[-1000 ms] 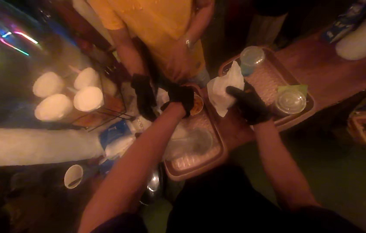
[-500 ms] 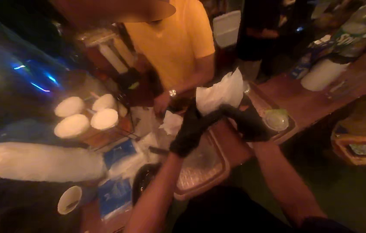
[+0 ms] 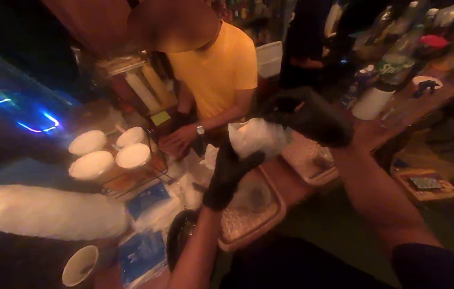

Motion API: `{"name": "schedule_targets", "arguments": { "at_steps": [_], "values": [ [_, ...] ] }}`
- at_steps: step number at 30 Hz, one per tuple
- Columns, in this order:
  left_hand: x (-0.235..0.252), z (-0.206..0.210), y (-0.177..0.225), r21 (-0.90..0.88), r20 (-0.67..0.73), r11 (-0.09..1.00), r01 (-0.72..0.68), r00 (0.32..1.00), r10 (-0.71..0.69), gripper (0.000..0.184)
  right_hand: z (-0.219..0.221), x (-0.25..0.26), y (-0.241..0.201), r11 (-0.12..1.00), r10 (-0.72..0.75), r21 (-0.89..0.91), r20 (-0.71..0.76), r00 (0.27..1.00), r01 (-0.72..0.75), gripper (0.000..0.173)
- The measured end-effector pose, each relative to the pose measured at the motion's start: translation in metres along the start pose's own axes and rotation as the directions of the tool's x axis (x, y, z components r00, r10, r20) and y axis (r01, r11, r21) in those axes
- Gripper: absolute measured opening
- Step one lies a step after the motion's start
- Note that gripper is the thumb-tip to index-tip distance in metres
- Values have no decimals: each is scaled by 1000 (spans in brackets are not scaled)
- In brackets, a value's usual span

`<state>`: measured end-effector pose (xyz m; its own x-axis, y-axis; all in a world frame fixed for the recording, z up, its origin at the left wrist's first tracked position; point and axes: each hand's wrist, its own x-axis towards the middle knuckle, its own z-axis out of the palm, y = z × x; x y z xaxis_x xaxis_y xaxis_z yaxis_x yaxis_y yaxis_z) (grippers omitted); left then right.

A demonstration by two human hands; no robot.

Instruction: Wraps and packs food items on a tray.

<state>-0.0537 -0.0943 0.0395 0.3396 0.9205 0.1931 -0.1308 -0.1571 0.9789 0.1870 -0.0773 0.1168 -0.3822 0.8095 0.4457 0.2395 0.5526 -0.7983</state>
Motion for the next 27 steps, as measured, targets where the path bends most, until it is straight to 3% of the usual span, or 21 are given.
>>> {"name": "schedule_targets", "arguments": {
  "at_steps": [2,4,6,8,9,12,17,27],
  "values": [
    [-3,-1,2,-18,-25,999,38,999,-38,75,2,5,50,980,-155,126,-3,988,154,20],
    [-3,-2,4,23,-77,998,54,996,-52,63,5,13,58,972,-196,136,30,980,190,21],
    [1,-9,8,66,-95,998,8,995,-1,52,10,19,18,987,-161,28,80,984,159,17],
    [4,-19,14,116,-10,990,-85,996,86,51,15,26,-49,976,38,-218,127,991,-9,11],
    [5,-22,19,160,27,978,-133,991,130,50,16,30,-62,957,54,-289,144,988,-10,11],
    [14,-18,34,218,86,941,-257,966,244,38,16,44,-69,925,19,-375,206,978,61,11],
    [18,-10,56,119,98,963,-241,968,231,29,17,62,-73,893,-68,-406,306,949,195,9],
    [24,-9,45,78,22,964,-256,967,255,15,8,45,-67,930,-79,-326,273,959,169,26]
  ]
}}
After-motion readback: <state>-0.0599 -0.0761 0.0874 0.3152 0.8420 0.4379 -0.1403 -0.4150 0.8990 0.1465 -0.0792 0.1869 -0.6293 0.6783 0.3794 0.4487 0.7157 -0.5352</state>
